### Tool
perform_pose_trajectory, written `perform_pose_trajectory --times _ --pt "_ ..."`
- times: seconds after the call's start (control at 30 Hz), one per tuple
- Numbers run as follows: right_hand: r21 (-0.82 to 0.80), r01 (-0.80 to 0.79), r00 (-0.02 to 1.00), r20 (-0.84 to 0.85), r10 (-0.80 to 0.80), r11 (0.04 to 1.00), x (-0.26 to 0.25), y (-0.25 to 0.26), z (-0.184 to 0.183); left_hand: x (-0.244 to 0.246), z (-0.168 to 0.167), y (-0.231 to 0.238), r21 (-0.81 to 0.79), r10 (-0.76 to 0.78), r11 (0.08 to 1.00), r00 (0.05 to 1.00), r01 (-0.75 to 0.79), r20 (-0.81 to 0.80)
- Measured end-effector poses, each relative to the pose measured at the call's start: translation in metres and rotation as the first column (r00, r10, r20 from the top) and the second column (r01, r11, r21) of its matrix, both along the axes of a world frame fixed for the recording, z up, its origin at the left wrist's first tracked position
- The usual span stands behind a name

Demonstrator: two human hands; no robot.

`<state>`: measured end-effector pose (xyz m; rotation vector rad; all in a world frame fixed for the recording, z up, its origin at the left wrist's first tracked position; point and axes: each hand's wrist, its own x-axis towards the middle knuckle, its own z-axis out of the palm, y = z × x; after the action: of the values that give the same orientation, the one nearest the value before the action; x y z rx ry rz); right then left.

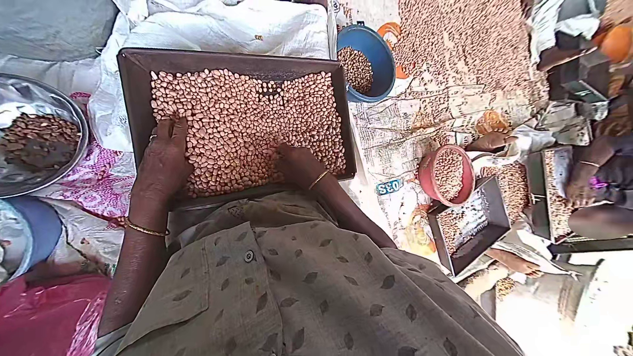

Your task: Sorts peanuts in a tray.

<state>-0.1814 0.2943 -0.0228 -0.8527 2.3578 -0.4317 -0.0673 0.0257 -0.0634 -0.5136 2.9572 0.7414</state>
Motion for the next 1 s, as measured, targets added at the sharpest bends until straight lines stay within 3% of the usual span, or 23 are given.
perform_pose_trajectory --times 0.07,0.1,0.17,0.27,0.37,0.5,0.57,0.63,0.7,0.77,0.83,0.9,1.0 --pt "-0.361 -0.019 0.998 0.055 0.042 0.932 0.011 -0.020 -0.006 0.004 -0.006 -0.001 0.006 -0.006 1.000 1.000 0.006 -0.030" --pt "-0.555 0.015 0.996 0.085 0.039 0.832 0.011 -0.029 -0.011 0.004 -0.008 -0.002 0.012 -0.008 1.000 0.999 0.009 -0.041" --pt "-0.721 0.141 0.983 0.182 -0.011 0.678 0.001 -0.037 -0.010 0.005 -0.009 -0.003 0.009 -0.013 1.000 0.999 0.014 -0.049" --pt "-0.651 0.217 0.973 0.087 -0.213 0.727 -0.038 -0.019 0.002 0.009 -0.009 -0.004 0.006 -0.024 1.000 0.998 0.025 -0.055" --pt "-0.391 0.345 0.935 0.061 -0.350 0.853 -0.079 0.013 0.020 0.009 -0.006 0.000 0.000 -0.018 1.000 0.999 0.018 -0.035" --pt "0.033 0.326 0.934 -0.167 -0.316 0.945 -0.111 0.016 0.014 -0.001 -0.001 -0.002 0.003 -0.031 0.999 0.999 0.032 -0.040" --pt "0.130 0.289 0.943 -0.210 -0.258 0.948 -0.111 -0.008 0.013 -0.002 -0.001 -0.003 0.006 -0.036 0.999 0.998 0.036 -0.044" --pt "0.072 0.176 0.961 -0.227 -0.155 0.982 -0.104 -0.036 0.005 -0.002 0.001 -0.002 0.010 -0.019 1.000 1.000 0.019 -0.016" --pt "-0.135 0.007 0.975 -0.217 -0.037 0.991 -0.095 -0.062 -0.004 -0.002 0.001 -0.002 0.017 -0.013 1.000 1.000 0.014 -0.013" --pt "-0.443 -0.107 0.984 -0.178 0.030 0.890 -0.086 -0.076 -0.009 -0.001 -0.001 -0.002 0.020 -0.012 1.000 0.999 0.013 -0.032" --pt "-0.600 -0.044 0.996 -0.086 -0.009 0.799 -0.082 -0.076 -0.004 0.001 -0.004 -0.003 0.012 -0.023 1.000 0.997 0.024 -0.071" --pt "-0.578 0.023 0.987 -0.114 -0.109 0.816 -0.084 -0.055 0.003 0.002 -0.006 -0.004 0.007 -0.041 0.999 0.995 0.042 -0.093" --pt "-0.277 0.094 0.927 -0.326 -0.186 0.956 -0.087 -0.006 0.018 0.000 -0.006 -0.005 0.009 -0.046 0.999 0.995 0.047 -0.090"
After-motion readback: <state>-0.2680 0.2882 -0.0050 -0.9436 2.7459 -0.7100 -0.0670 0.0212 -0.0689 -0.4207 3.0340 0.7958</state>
